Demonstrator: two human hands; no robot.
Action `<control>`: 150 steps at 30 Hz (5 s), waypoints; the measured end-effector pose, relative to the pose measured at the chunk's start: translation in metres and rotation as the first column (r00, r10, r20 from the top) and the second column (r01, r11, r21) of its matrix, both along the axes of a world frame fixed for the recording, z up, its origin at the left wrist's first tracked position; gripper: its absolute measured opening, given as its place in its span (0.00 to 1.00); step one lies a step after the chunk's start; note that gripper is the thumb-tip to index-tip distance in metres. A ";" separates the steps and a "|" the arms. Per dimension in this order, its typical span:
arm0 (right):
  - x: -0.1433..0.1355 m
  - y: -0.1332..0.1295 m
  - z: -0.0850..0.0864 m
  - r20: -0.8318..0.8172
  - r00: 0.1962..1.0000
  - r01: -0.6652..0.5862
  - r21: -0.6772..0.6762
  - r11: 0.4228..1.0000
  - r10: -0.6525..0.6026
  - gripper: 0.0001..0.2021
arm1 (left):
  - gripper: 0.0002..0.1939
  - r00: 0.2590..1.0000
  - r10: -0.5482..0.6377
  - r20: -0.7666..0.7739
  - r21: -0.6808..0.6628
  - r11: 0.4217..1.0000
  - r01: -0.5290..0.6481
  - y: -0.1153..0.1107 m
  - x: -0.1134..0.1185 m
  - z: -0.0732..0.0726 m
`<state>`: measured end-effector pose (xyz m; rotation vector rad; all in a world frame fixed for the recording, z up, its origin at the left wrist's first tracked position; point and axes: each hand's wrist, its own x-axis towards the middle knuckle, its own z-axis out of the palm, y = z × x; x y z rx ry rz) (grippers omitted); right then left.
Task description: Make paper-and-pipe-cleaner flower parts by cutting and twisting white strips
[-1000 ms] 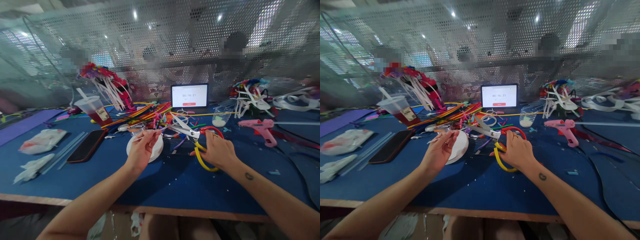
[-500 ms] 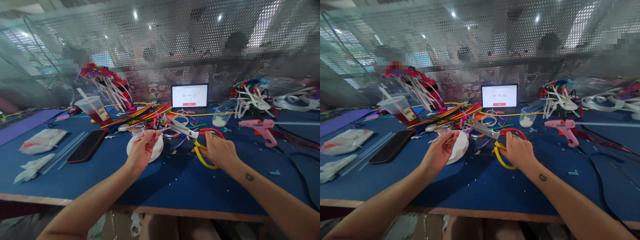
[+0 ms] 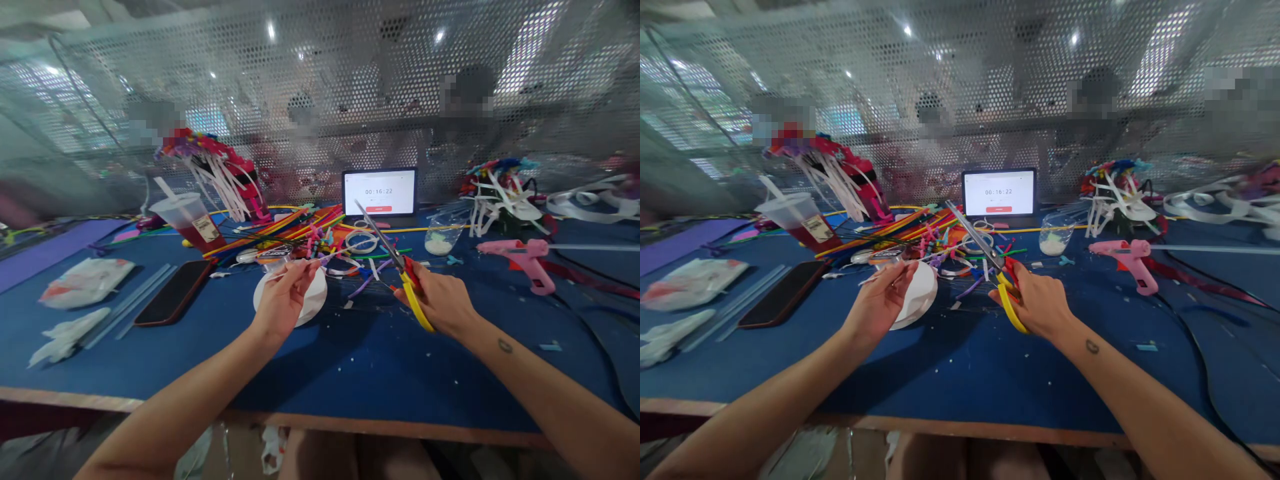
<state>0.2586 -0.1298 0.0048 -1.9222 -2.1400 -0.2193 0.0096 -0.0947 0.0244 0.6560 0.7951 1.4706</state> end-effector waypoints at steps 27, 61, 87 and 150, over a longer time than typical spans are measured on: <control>-0.010 -0.010 0.004 0.141 0.990 -0.011 0.145 0.989 -0.010 0.34 | 0.10 0.997 -0.008 -0.074 0.090 0.996 0.015 -0.009 0.002 -0.001; -0.009 -0.003 0.001 -0.663 0.739 -0.161 0.000 0.987 0.120 0.16 | 0.10 0.999 -0.046 -0.022 0.011 0.999 0.047 -0.004 0.002 -0.007; -0.010 0.002 0.001 -0.993 -0.032 -0.216 0.114 0.970 0.109 0.12 | 0.14 0.968 -0.136 -0.212 0.143 0.975 0.169 -0.012 0.007 -0.008; 0.034 0.021 -0.005 0.175 0.984 -0.127 0.578 0.806 0.030 0.27 | 0.08 0.732 -0.681 0.019 0.095 0.730 0.677 -0.025 0.006 -0.009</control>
